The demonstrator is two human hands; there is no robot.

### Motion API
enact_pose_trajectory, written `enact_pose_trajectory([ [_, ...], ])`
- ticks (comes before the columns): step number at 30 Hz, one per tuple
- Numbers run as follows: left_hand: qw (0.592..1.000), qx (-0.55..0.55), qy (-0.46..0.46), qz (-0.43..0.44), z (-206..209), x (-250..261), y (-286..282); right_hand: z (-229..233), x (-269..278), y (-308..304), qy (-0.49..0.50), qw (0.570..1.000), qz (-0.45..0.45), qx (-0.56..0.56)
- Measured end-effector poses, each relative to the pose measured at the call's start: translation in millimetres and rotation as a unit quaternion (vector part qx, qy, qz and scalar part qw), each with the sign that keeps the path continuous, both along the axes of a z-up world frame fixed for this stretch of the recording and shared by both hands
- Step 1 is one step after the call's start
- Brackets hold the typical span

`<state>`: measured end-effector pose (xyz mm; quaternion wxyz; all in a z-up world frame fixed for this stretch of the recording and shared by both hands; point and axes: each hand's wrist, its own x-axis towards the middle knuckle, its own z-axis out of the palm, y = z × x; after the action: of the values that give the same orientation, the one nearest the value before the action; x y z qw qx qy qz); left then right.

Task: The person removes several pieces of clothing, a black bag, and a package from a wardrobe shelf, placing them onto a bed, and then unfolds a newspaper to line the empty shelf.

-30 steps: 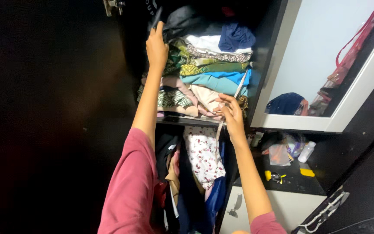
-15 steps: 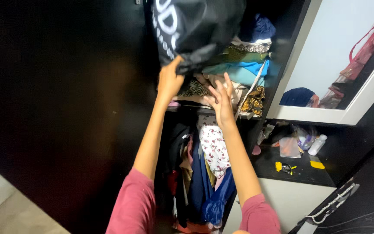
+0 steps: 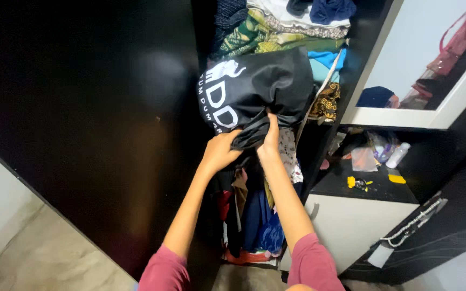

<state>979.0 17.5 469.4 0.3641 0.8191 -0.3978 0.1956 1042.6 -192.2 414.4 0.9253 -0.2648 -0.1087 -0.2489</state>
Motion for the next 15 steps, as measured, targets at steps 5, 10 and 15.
enact_pose_trajectory([
  [5, 0.903, -0.307, 0.204, -0.221, -78.7, -30.8, 14.2, -16.9, -34.3, -1.7, 0.067, 0.998, -0.011, 0.012],
  [10, 0.817, -0.523, 0.234, -0.055, -152.0, -32.8, -3.4, -54.0, -66.8, -23.0, 0.091, 0.995, -0.031, -0.016],
  [15, 0.830, -0.500, 0.218, -0.116, -122.8, -78.4, 4.5, -99.0, -134.9, -62.2, 0.138, 0.983, -0.094, -0.070],
])
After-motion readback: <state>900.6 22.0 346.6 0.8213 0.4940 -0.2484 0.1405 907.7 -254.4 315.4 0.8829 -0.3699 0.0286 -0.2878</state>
